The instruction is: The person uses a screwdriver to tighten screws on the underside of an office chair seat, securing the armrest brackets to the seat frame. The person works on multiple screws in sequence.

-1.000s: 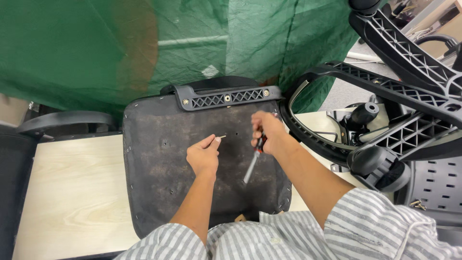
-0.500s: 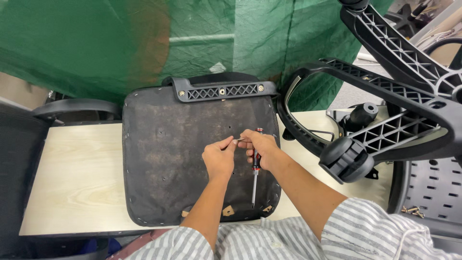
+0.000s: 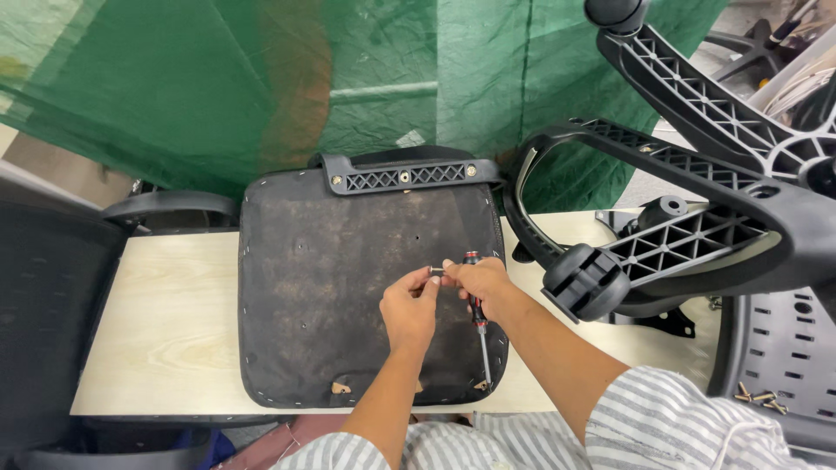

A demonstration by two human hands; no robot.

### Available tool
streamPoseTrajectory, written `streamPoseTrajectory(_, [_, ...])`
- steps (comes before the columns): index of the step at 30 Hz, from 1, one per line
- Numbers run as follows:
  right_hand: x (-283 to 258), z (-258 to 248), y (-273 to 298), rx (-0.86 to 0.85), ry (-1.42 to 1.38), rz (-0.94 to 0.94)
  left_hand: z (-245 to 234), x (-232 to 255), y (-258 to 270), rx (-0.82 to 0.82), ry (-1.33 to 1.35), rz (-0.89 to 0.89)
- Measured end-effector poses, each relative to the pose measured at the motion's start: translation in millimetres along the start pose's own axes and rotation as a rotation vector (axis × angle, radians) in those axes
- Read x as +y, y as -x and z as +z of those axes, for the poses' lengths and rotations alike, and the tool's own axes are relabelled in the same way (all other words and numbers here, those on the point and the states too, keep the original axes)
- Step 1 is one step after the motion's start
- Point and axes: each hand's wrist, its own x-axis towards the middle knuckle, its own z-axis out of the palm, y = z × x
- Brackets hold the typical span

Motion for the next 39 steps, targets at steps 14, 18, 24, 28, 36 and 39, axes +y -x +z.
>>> streamPoseTrajectory(14, [38, -44, 63, 0.167, 0.123, -0.099, 20, -9, 60, -0.05, 0.03, 0.1])
streamPoseTrajectory(18, [57, -67, 90, 0.19, -0.017, -0.133, 37, -10, 88, -0.055, 0.015, 0.132])
streamPoseTrajectory(24, [83, -118, 124, 0.34, -0.163, -0.16, 74, -4, 139, -0.195, 0.05, 0.176])
streamPoseTrajectory(28, [109, -158, 142, 0.413, -0.265, -0.184, 103, 2, 170, -0.27, 0.029, 0.173])
streamPoseTrajectory(36, [147, -235, 154, 0.471, -0.324, -0.121, 169, 4, 213, -0.396, 0.042, 0.193])
streamPoseTrajectory(39, [165, -272, 149, 0.498, -0.323, -0.121, 200, 7, 231, -0.41, -0.003, 0.185])
